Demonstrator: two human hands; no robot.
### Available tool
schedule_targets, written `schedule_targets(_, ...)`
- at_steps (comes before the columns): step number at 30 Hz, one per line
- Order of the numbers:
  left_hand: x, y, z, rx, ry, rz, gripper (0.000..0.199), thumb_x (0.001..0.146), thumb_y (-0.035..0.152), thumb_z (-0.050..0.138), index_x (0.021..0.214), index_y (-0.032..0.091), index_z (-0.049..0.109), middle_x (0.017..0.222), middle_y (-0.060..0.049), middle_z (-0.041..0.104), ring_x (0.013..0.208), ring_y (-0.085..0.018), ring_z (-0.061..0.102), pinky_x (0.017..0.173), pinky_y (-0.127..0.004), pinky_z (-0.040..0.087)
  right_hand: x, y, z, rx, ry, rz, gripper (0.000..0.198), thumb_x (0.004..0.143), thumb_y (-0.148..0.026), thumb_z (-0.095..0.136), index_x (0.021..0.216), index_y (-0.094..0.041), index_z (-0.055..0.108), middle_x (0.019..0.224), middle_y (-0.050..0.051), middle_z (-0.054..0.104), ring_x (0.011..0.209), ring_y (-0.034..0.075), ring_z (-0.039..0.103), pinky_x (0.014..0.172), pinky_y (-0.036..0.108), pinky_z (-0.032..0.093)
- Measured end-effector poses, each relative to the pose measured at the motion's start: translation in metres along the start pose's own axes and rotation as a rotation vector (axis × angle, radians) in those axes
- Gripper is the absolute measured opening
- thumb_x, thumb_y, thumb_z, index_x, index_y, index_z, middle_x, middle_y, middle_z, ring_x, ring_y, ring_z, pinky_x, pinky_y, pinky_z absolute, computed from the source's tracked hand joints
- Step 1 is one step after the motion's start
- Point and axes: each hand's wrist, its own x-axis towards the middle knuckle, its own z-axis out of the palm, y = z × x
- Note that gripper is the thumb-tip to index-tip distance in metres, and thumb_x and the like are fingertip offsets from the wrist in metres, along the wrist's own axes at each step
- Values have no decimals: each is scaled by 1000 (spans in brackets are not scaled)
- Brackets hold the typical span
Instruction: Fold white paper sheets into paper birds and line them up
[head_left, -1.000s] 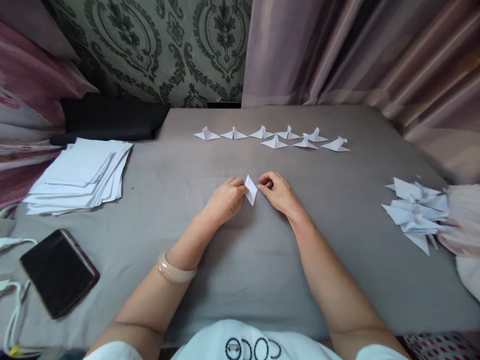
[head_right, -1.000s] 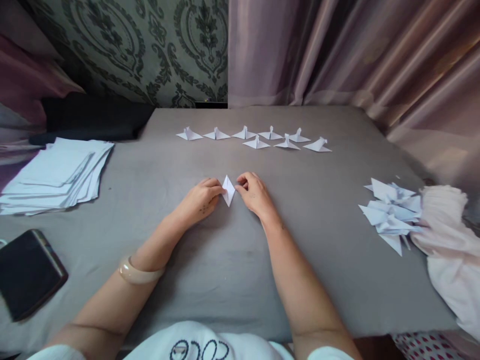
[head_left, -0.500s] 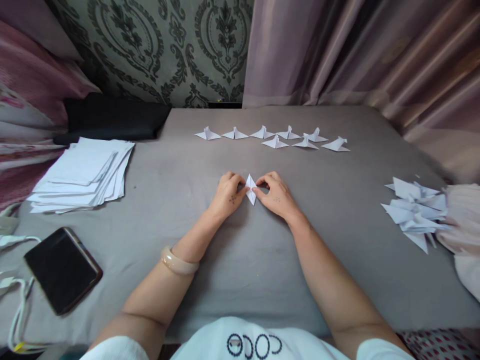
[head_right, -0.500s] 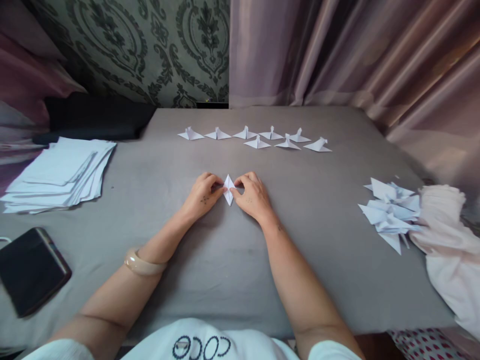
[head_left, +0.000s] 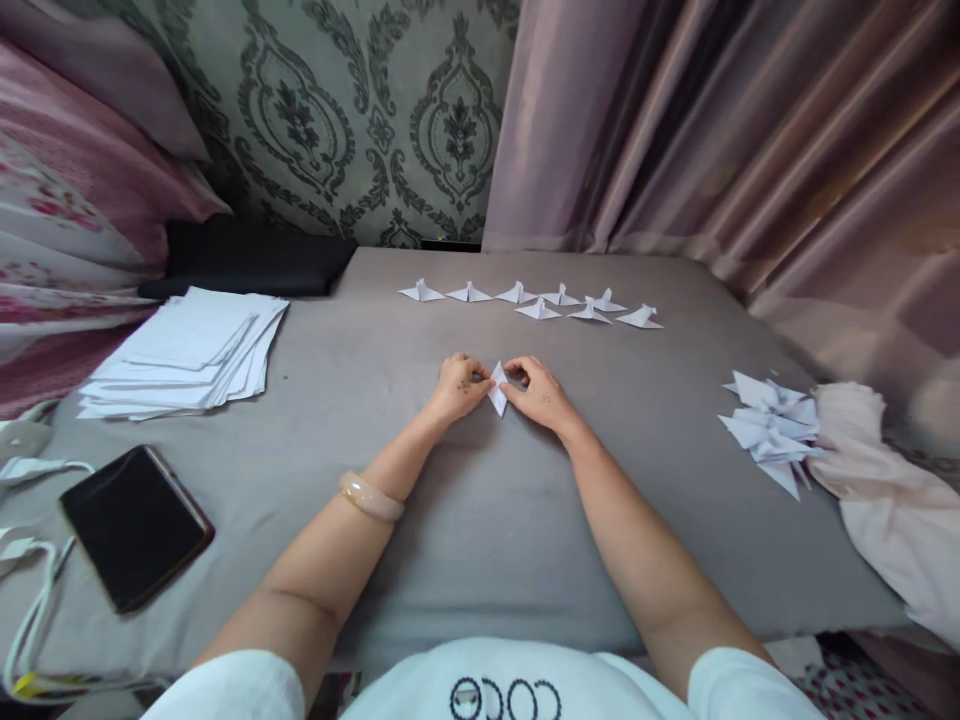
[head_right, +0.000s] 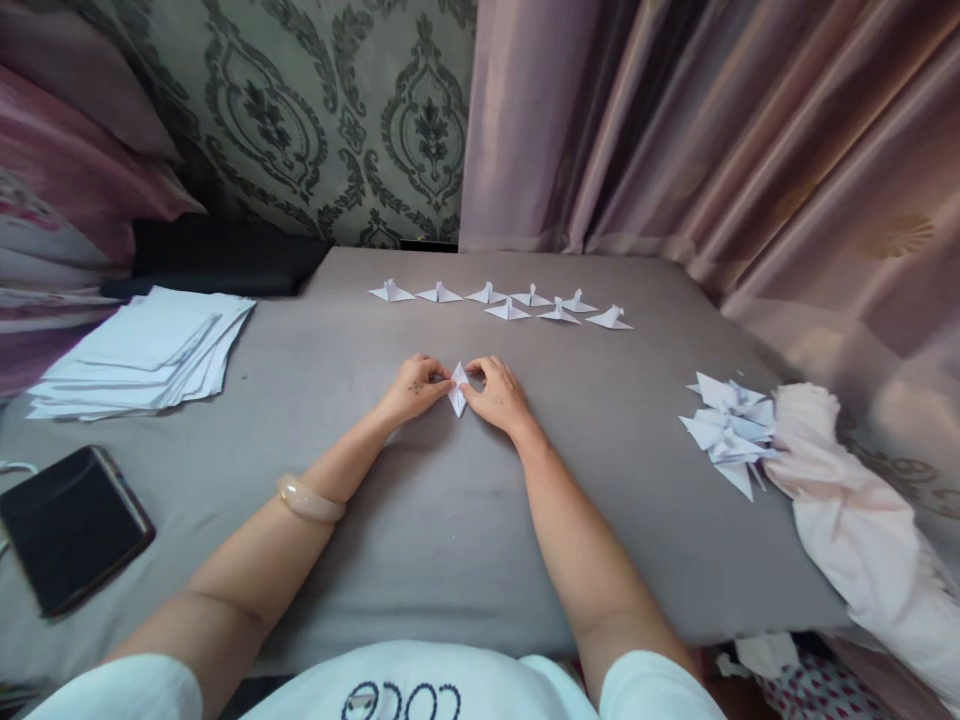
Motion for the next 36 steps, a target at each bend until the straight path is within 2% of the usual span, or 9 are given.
schedule_targets(3, 2, 2, 1, -46, 15, -10, 7, 73, 19, 68, 75, 13, 71, 81, -4, 58, 78, -16, 53, 82, -34, 46, 1, 1, 1, -17, -14, -35, 28, 78, -30, 62, 104, -21, 64, 107, 6, 62, 83, 16, 57, 83, 33, 47)
schedule_targets(7, 3, 2, 2, -138, 38, -25, 5, 70, 17, 68, 71, 13, 70, 72, -2, 58, 72, -15, 52, 76, -29, 45, 3, 2, 1, -4, -22, -60, 28, 78, -34, 61, 101, -19, 65, 105, 8, 62, 86, 18, 57, 84, 35, 47)
schedule_targets(11, 3, -1, 2, -276, 39, -24, 9, 74, 21, 65, 75, 12, 68, 59, 2, 54, 60, -11, 48, 63, -24, 41, 3, 3, 1, 66, 14, -24, 40, 76, -35, 62, 112, -18, 61, 106, 9, 63, 78, 16, 54, 82, 38, 47)
schedule_targets(14, 5, -3, 3, -390, 62, -19, 11, 75, 23, 63, 77, 13, 65, 59, 3, 54, 58, -10, 47, 59, -22, 38, 3, 5, 2, 167, 46, 29, 48, 75, -35, 64, 119, -18, 56, 104, 8, 65, 72, 15, 54, 80, 38, 49)
schedule_targets(22, 8, 1, 6, -677, 52, -17, 15, 69, 26, 68, 72, 14, 60, 64, 1, 60, 60, -10, 51, 61, -23, 39, 4, 5, -1, 509, 59, 121, 53, 69, -40, 70, 115, -18, 57, 95, 7, 68, 78, 15, 61, 82, 35, 51)
schedule_targets(28, 4, 10, 0, -832, 70, -18, 26, 64, 34, 75, 73, 14, 60, 67, 1, 62, 63, -10, 54, 66, -25, 41, 5, -1, -7, 693, 70, 206, 54, 64, -45, 76, 110, -21, 59, 110, 9, 67, 87, 16, 64, 82, 33, 51)
schedule_targets(33, 1, 16, -2, -912, 75, -13, 30, 63, 35, 78, 75, 14, 61, 72, 0, 63, 67, -10, 56, 72, -26, 42, 4, -8, -12, 815, 25, 256, 52, 65, -46, 77, 108, -20, 61, 86, 5, 71, 76, 16, 65, 70, 30, 50)
schedule_targets(36, 0, 16, -2, -938, 70, -32, 30, 62, 35, 79, 75, 14, 62, 74, 0, 64, 69, -10, 57, 73, -26, 43, 5, -14, -9, 890, 21, 240, 53, 63, -43, 79, 106, -20, 62, 88, 3, 72, 76, 15, 65, 72, 30, 50)
